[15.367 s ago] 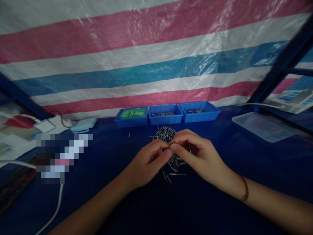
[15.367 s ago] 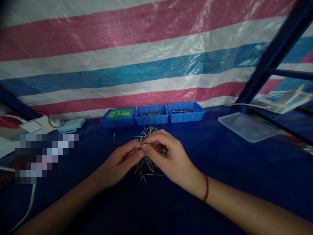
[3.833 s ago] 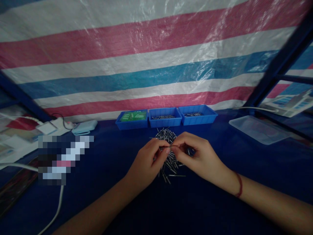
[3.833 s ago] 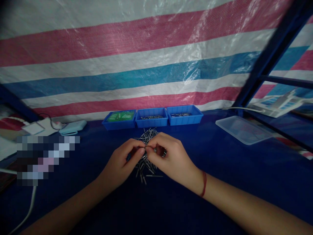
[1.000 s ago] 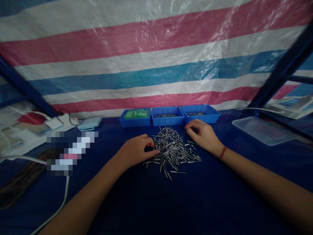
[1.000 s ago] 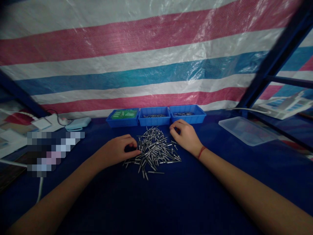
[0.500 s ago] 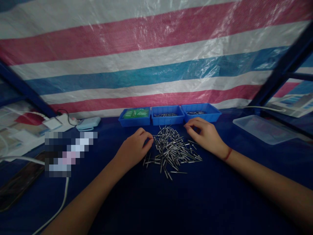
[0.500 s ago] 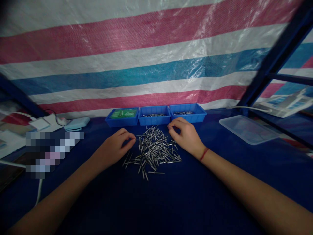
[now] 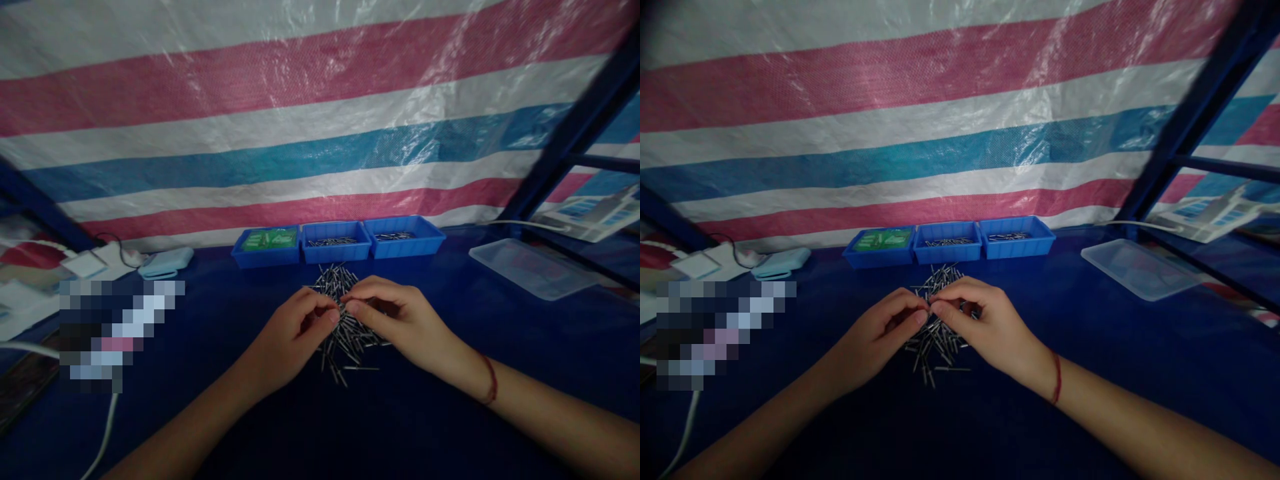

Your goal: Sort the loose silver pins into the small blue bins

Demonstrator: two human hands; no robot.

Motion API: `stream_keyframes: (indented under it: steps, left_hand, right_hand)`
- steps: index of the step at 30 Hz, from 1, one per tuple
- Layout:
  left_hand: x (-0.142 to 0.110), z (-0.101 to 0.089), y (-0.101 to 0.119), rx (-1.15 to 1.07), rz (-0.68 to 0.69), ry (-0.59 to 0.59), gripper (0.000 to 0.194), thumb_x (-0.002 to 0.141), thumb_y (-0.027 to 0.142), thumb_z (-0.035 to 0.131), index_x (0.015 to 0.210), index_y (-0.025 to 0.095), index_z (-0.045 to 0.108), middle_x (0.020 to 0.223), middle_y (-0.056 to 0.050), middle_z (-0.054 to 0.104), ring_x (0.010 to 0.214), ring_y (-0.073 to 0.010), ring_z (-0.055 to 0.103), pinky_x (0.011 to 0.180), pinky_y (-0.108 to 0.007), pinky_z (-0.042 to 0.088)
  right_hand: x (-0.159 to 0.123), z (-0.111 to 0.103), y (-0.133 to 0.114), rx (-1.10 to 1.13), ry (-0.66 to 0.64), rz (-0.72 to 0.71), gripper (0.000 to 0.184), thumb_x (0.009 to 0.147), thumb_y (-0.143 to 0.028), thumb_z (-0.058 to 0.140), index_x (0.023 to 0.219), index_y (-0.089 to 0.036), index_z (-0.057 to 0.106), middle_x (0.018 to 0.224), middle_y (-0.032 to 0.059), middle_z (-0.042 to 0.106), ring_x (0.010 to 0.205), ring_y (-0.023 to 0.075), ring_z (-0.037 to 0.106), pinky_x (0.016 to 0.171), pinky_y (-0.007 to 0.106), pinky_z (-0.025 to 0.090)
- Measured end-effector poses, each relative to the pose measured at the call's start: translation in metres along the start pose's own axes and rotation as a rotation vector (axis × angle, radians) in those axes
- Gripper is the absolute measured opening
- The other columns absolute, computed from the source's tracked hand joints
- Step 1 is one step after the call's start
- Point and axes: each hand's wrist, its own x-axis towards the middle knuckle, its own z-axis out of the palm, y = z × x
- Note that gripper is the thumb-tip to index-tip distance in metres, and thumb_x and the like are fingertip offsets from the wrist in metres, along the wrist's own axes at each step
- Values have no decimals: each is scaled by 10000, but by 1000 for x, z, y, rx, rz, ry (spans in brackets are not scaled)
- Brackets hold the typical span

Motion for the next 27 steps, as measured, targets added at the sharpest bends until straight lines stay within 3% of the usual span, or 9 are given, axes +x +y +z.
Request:
stream_keyframes:
  steps: [5, 16, 27]
  left_hand:
    - [-2, 4, 0, -52, -10, 14, 180, 879, 328, 497, 947, 190, 589, 804, 4, 511, 654, -109, 481, 590, -241, 388]
    - [-2, 6, 3, -64, 18, 59, 150, 874, 303, 508, 885, 179, 591, 777, 10, 506, 650, -106, 482, 585, -240, 386]
    - [-3, 4, 5, 104, 105, 146, 45, 848, 235, 545, 850, 191, 554, 820, 16, 493, 630, -89, 469, 561, -229, 388]
  right_hand:
    - [-1, 1, -5, 20, 10, -35, 81, 817, -192, 600, 820, -181, 680, 769, 18, 628, 690, 111, 570, 588, 263, 440]
    - [-2, 4, -6, -32, 36, -50, 88, 816, -196, 593, 862, -160, 659, 788, 39, 616, 690, 129, 564, 573, 280, 437]
    - [-4, 3, -5, -50, 51, -39, 52, 805, -183, 583, 833, -157, 619, 788, 35, 579, 675, 125, 553, 568, 276, 443]
